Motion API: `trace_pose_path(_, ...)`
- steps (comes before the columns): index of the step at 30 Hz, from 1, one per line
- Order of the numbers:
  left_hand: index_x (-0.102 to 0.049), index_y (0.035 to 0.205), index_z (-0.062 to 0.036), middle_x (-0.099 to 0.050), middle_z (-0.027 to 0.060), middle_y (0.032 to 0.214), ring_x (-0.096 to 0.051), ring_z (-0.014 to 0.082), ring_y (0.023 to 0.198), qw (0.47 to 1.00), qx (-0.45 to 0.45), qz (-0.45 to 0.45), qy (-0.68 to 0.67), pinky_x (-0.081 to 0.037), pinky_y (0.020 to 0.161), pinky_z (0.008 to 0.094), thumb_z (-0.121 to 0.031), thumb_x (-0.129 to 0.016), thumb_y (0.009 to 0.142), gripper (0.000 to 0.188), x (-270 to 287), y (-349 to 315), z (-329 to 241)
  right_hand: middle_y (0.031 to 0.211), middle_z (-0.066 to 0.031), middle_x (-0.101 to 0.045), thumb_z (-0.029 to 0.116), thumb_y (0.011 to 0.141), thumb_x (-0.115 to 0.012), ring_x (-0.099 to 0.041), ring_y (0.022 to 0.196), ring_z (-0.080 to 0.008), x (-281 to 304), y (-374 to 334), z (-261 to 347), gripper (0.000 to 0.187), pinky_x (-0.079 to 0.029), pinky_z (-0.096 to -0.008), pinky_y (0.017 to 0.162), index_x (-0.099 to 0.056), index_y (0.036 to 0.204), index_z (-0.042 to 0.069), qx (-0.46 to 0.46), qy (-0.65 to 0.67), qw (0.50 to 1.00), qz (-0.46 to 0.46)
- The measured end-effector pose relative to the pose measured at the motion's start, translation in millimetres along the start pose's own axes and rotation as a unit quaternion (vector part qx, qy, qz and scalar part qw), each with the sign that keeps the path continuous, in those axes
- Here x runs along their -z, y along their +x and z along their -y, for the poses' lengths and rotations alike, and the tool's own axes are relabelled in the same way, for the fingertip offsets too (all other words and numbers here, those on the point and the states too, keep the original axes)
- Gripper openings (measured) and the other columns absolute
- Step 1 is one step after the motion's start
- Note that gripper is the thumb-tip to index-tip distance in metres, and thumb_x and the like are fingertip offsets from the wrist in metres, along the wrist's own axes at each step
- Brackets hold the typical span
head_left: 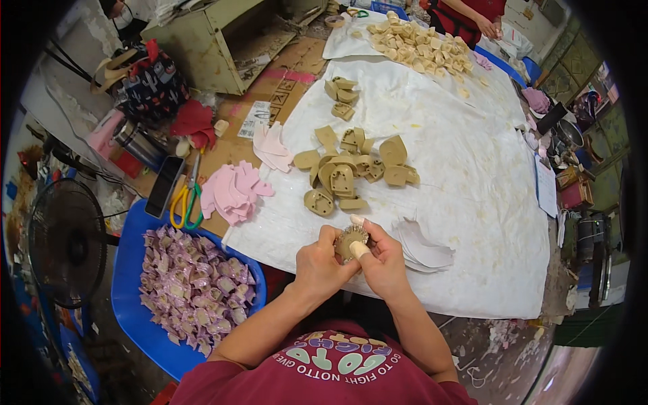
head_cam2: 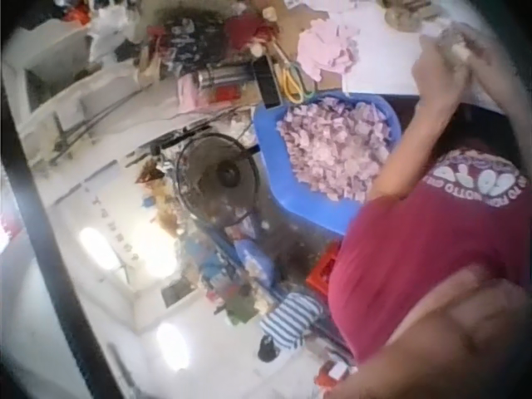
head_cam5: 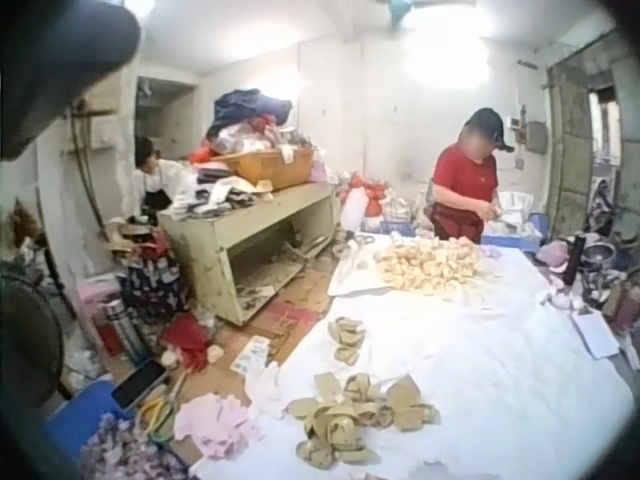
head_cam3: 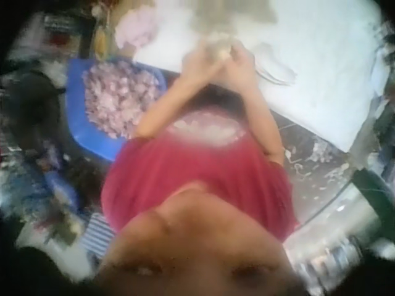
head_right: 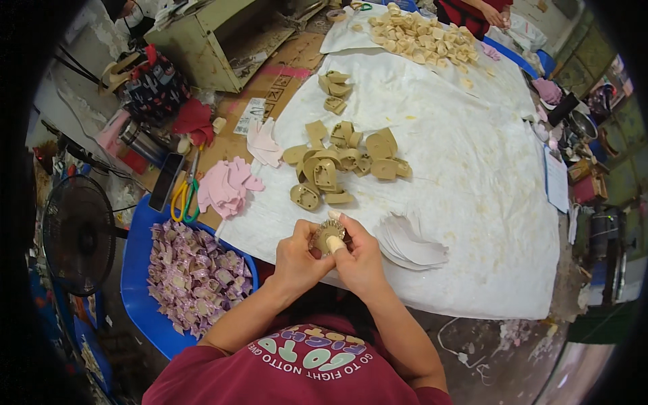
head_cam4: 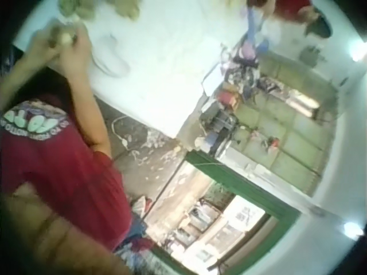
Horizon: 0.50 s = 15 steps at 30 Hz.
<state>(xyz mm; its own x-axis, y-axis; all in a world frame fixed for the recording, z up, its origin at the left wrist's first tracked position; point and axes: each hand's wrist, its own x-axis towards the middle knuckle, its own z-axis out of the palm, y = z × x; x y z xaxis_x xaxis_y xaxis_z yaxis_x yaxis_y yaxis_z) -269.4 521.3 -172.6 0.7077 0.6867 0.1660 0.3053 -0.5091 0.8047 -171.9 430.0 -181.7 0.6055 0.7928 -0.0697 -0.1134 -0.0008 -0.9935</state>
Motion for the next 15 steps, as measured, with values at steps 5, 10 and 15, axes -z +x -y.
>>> trace_pose_path(5,-0.053,0.094,-0.0020,-0.065,0.0121,0.072,-0.065,0.0198,0.058,1.000,-0.006,0.024,0.015,-0.050,0.052,0.0305,-0.018,-0.078,0.068,0.039,-1.4,-8.2,3.6,0.106,-0.0093,-0.060,-0.003,0.083,-0.060,-0.058,0.092,-0.0110,-6.1,-2.2,-5.9,0.046,-0.049,-0.0248,0.080,-0.048,0.127,-0.005,-0.029,0.016,0.999,0.009)
trace_pose_path(10,-0.056,0.098,-0.0001,-0.063,0.0145,0.082,-0.063,0.0273,0.070,0.996,-0.041,-0.012,0.080,-0.050,0.062,0.0373,-0.017,-0.077,0.064,0.043,7.1,-6.8,22.3,0.106,-0.0162,-0.061,0.009,0.078,-0.068,-0.056,0.107,-0.0292,6.0,-6.2,5.2,0.050,-0.043,-0.0382,0.094,-0.051,0.122,-0.005,0.133,-0.228,0.963,-0.053)
trace_pose_path(15,-0.058,0.108,-0.0010,-0.055,0.0181,0.102,-0.053,0.0333,0.093,0.981,-0.070,-0.021,0.182,-0.042,0.078,0.0433,-0.024,-0.079,0.064,0.054,18.4,-3.4,44.3,0.101,-0.0144,-0.062,0.008,0.070,-0.070,-0.053,0.100,-0.0334,85.5,-23.7,16.6,0.035,-0.040,-0.0432,0.089,-0.062,0.103,0.001,0.186,-0.451,0.853,-0.186)
